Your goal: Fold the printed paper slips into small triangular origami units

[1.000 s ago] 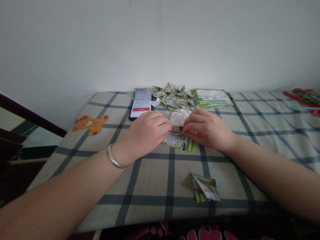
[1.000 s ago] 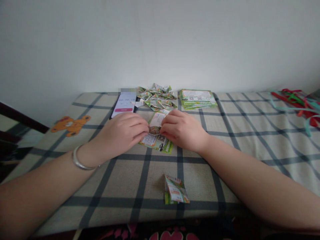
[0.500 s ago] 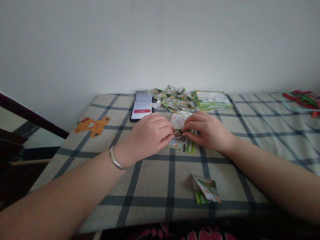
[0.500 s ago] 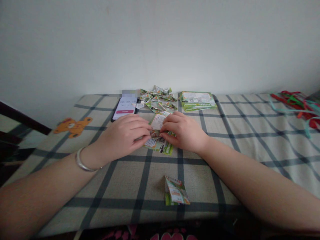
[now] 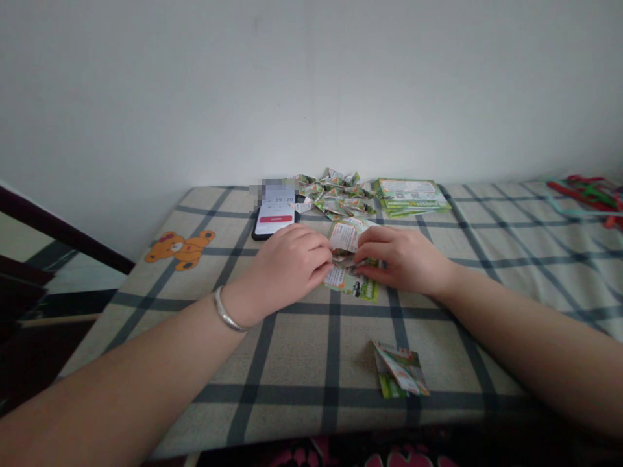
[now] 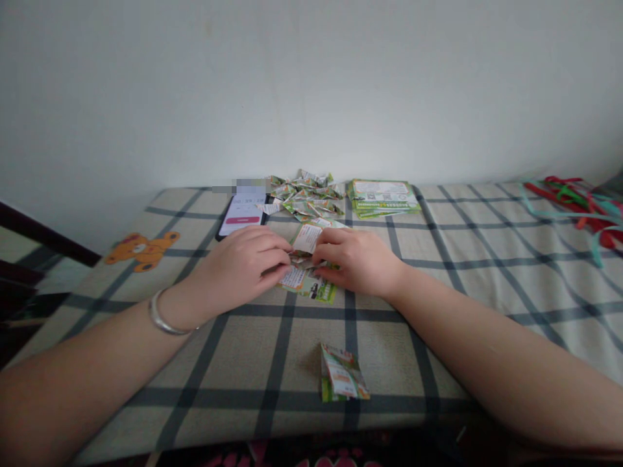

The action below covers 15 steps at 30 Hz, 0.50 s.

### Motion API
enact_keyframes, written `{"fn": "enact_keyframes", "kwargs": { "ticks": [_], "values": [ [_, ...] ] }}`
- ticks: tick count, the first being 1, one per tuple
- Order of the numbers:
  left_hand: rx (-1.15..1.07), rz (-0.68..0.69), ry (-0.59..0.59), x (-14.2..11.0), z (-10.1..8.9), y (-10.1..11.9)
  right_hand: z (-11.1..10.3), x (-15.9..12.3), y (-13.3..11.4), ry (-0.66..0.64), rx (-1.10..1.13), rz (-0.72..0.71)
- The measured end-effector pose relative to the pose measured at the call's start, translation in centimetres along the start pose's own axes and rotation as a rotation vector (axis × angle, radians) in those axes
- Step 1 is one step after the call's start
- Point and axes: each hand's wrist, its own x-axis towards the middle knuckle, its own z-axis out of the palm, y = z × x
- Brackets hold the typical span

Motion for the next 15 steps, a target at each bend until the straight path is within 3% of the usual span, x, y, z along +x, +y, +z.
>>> {"fn": "enact_keyframes", "kwargs": {
  "ticks": [9, 15],
  "values": [
    [-0.041, -0.088, 0.017, 0.13, -0.04, -0.02, -0.14, 0.24, 0.6, 0.07, -0.157, -0.05],
    [-0.01, -0.133, 0.038, -0.04, -0.21, 0.17, -0.68, 0.07, 1.05, 0.186, -0.186, 0.075]
  ]
}}
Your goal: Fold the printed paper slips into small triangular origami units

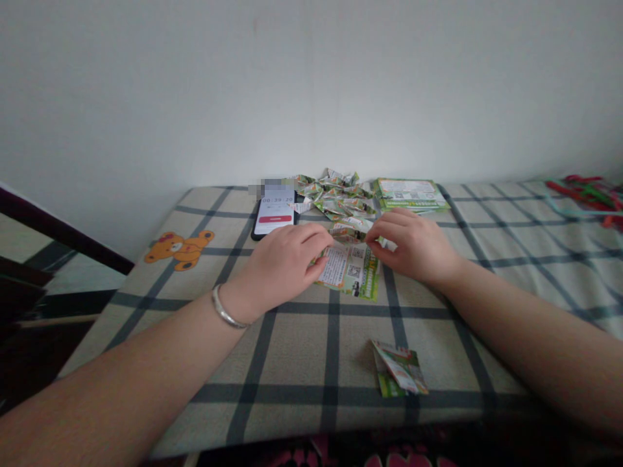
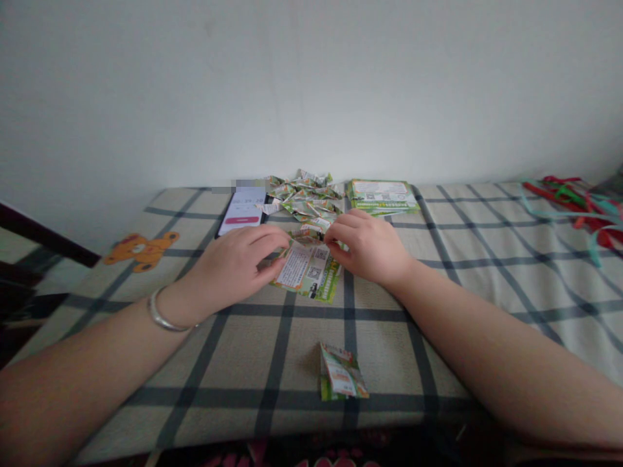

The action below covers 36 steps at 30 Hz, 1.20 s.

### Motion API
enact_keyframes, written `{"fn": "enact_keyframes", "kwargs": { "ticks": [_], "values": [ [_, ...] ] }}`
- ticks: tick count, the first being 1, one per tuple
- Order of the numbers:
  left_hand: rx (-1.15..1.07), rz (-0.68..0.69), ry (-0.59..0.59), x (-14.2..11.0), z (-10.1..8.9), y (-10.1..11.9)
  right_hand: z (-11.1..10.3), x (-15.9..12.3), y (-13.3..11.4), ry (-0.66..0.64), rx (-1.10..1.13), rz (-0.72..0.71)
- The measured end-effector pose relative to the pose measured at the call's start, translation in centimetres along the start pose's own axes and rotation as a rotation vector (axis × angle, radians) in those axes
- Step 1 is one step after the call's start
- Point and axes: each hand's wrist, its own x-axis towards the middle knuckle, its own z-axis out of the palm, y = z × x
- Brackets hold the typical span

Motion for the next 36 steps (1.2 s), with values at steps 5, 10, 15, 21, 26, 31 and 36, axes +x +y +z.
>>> {"fn": "enact_keyframes", "kwargs": {
  "ticks": [5, 10, 15, 21, 26, 31, 36],
  "values": [
    [-0.059, 0.118, -0.081, -0.2, 0.2, -0.3, -0.4, -0.1, 1.0, 0.18, -0.058, 0.231],
    [-0.091, 0.179, -0.132, -0.3, 0.5, -0.3, -0.4, 0.0, 2.4, 0.191, -0.19, 0.398],
    [-0.094, 0.174, -0.194, -0.4, 0.4, -0.2, 0.0, -0.1, 3.1, 0.07, -0.241, 0.485],
    [-0.077, 0.141, -0.257, -0.3, -0.3, 0.1, 0.6, -0.1, 3.2, -0.03, -0.241, 0.469],
    [-0.07, 0.146, -0.279, -0.3, -0.7, 0.0, 0.7, 0.0, 2.9, -0.056, -0.22, 0.449],
    [-0.049, 0.168, -0.277, -0.3, -1.0, 0.1, 0.5, 0.2, 2.4, -0.098, -0.215, 0.48],
    [-0.029, 0.197, -0.289, -0.3, -1.4, 0.3, 0.2, 0.2, 2.2, -0.058, -0.195, 0.542]
  ]
}}
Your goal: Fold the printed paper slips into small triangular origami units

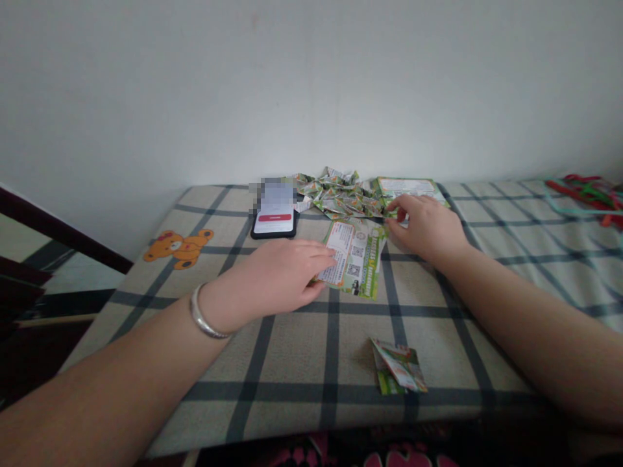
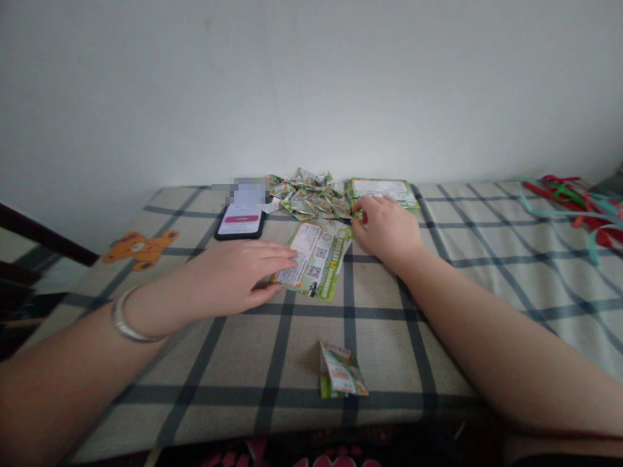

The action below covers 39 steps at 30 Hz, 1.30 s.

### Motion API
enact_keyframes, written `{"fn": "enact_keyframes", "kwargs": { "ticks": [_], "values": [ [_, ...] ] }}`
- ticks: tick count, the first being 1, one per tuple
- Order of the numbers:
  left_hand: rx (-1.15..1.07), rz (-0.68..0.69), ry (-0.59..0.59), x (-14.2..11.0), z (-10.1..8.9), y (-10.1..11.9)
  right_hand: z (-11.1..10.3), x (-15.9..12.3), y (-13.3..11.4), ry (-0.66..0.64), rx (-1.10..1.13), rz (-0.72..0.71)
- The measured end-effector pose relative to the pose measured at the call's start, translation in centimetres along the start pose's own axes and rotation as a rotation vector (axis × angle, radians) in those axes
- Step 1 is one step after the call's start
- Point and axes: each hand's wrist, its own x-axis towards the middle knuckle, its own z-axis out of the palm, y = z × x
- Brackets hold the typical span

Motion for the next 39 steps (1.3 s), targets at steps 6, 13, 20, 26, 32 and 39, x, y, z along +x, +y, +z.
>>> {"fn": "enact_keyframes", "kwargs": {
  "ticks": [6, 13, 20, 26, 32, 39],
  "values": [
    [0.02, -0.021, 0.003, 0.0, 0.2, 0.0, -0.5, -0.8, -1.1, -0.112, 0.323, -0.302],
    [0.03, -0.016, -0.005, -0.1, -0.1, 0.1, -1.3, -1.9, -2.9, -0.279, 0.443, -0.563],
    [0.071, -0.005, 0.01, 0.0, 0.2, 0.0, -1.9, -2.3, -2.9, -0.456, 0.392, -0.642],
    [0.14, 0.027, 0.056, 0.1, 0.4, 0.2, -2.5, -2.3, -2.6, -0.502, 0.381, -0.68],
    [0.176, 0.05, 0.094, 0.1, 0.6, -0.3, -2.6, -2.2, -2.7, -0.497, 0.423, -0.686],
    [0.161, 0.051, 0.184, 0.6, 0.8, -0.3, -2.2, -1.9, -2.7, -0.466, 0.48, -0.702]
  ]
}}
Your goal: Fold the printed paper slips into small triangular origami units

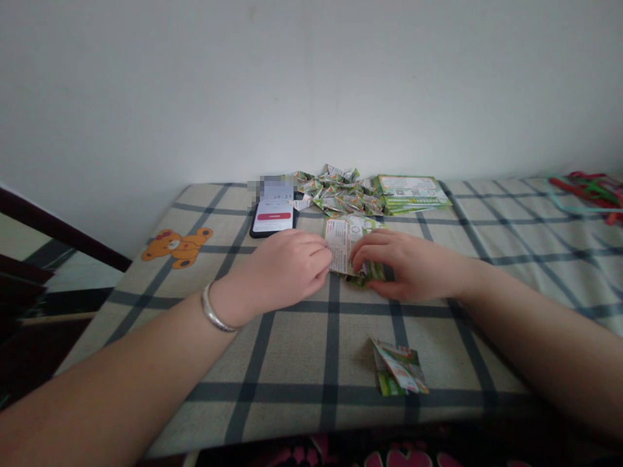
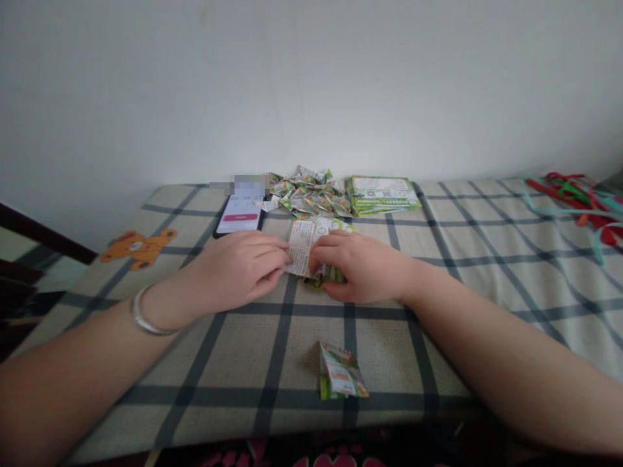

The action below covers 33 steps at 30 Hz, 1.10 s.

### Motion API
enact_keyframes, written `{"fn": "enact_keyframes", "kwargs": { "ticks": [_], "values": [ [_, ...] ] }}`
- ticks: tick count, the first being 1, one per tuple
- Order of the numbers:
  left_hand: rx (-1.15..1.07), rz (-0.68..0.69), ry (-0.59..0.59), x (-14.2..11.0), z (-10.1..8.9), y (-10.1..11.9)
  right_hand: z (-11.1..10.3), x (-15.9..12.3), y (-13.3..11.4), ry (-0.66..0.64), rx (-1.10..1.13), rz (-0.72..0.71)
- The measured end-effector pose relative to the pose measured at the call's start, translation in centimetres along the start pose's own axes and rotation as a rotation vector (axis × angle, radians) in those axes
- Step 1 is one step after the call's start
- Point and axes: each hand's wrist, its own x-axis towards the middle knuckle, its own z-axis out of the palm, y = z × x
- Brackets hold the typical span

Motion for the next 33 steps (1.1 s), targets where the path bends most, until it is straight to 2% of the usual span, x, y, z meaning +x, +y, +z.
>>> {"fn": "enact_keyframes", "kwargs": {
  "ticks": [10, 18, 26, 33],
  "values": [
    [-0.083, -0.017, 0.035, 0.3, 0.0, 0.3, 0.7, 0.4, -0.3, 0.043, -0.087, 0.022],
    [-0.264, -0.042, -0.04, 0.2, -0.2, 0.2, 1.0, 0.6, -0.3, 0.053, -0.062, 0.003],
    [-0.14, -0.079, -0.027, -0.1, 1.0, -0.3, 0.8, 0.4, -0.1, 0.033, 0.058, -0.055],
    [-0.143, -0.137, -0.017, -0.2, 1.4, -0.6, 0.4, 0.3, -0.3, -0.058, 0.219, -0.091]
  ]
}}
